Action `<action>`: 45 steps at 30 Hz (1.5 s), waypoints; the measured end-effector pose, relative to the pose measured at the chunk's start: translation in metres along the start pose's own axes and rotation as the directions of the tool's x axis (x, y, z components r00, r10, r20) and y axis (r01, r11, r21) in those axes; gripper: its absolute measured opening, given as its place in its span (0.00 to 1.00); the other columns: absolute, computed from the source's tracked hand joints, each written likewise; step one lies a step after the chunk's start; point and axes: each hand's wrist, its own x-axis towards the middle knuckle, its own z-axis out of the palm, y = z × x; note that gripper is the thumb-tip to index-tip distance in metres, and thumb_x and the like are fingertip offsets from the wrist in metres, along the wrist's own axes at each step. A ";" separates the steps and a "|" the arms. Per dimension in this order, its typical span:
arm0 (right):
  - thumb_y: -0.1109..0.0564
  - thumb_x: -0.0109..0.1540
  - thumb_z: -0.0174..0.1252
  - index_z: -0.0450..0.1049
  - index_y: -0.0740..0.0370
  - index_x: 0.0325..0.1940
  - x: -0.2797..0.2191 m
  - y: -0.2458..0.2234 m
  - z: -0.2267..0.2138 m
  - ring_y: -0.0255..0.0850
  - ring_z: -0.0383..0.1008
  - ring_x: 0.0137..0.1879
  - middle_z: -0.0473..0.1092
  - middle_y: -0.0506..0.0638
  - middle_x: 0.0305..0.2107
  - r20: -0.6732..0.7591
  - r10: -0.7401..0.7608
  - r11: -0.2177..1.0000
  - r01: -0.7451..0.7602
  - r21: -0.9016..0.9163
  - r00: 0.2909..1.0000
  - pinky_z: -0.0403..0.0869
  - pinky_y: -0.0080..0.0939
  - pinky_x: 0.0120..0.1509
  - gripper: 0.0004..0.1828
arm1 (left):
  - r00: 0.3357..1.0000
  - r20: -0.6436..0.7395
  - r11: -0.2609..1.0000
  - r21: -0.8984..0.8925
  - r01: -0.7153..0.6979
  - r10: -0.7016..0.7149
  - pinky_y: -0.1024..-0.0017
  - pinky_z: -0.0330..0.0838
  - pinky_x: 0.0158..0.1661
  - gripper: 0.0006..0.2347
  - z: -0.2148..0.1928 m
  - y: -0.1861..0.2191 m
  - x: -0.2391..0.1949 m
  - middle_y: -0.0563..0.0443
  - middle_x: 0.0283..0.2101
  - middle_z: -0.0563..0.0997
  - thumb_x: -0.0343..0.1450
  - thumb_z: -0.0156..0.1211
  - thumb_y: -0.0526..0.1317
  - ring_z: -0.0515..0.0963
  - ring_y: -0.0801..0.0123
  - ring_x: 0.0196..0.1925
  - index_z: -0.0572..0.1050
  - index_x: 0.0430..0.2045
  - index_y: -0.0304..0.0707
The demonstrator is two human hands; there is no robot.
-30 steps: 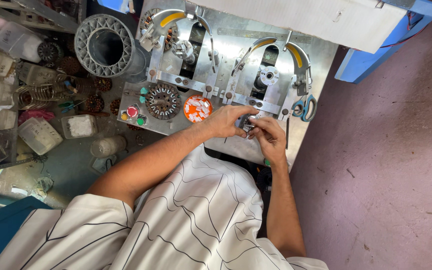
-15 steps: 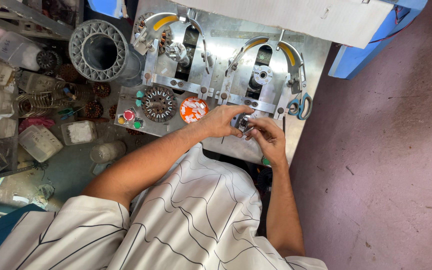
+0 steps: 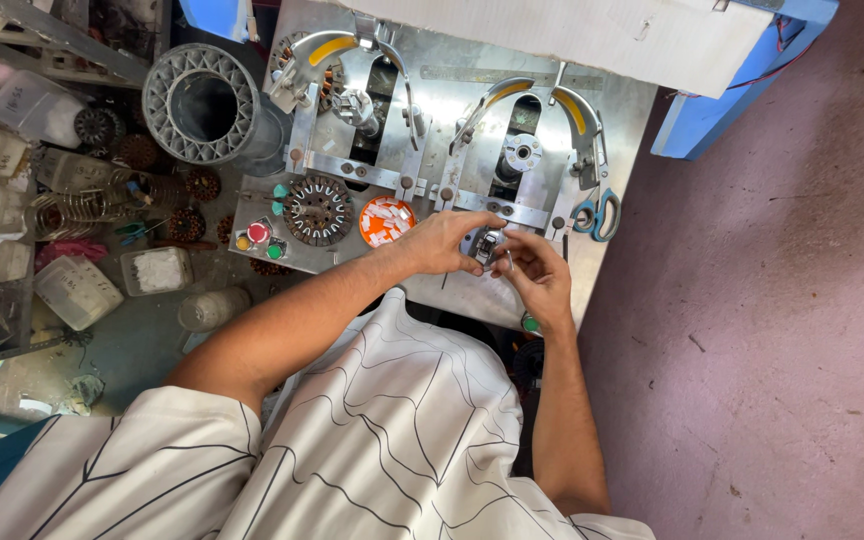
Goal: The person assembles motor stator components by placing a circular stator into a machine, handling a cylindrical metal housing, and using a screwdriver to tighten a small component.
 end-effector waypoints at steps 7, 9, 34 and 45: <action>0.72 0.57 0.69 0.81 0.70 0.40 -0.002 0.001 0.005 0.34 0.75 0.38 0.75 0.50 0.37 -0.166 -0.096 0.958 0.045 -0.284 0.981 0.73 0.31 0.38 0.08 | 1.000 0.008 0.999 0.038 0.018 -0.018 0.60 0.73 0.56 0.34 0.001 0.000 0.000 0.44 0.56 0.80 0.56 0.79 0.42 0.78 0.52 0.59 0.70 0.58 0.42; 0.72 0.57 0.70 0.80 0.71 0.37 -0.002 0.007 0.005 0.34 0.75 0.40 0.76 0.51 0.37 -0.178 -0.171 0.943 0.108 -0.314 0.969 0.74 0.31 0.41 0.07 | 1.000 0.005 0.999 0.048 0.008 -0.009 0.59 0.73 0.56 0.34 0.003 0.001 0.000 0.44 0.56 0.80 0.56 0.79 0.43 0.78 0.52 0.59 0.70 0.58 0.42; 0.65 0.72 0.54 0.73 0.66 0.54 -0.009 0.009 0.019 0.36 0.78 0.43 0.76 0.53 0.45 -0.215 -0.225 0.973 0.209 -0.097 0.950 0.79 0.36 0.40 0.06 | 0.997 0.048 0.925 0.373 -0.068 0.054 0.53 0.75 0.44 0.32 0.001 0.007 -0.006 0.37 0.48 0.80 0.58 0.75 0.55 0.81 0.46 0.47 0.72 0.54 0.40; 0.69 0.66 0.63 0.80 0.71 0.51 -0.038 -0.014 -0.002 0.38 0.78 0.47 0.76 0.54 0.43 -0.370 -0.359 0.867 0.159 -0.472 0.857 0.76 0.35 0.49 0.09 | 0.902 -0.083 0.843 0.330 0.426 -0.423 0.53 0.76 0.37 0.27 0.038 0.053 0.002 0.40 0.28 0.82 0.66 0.61 0.67 0.83 0.48 0.34 0.82 0.25 0.37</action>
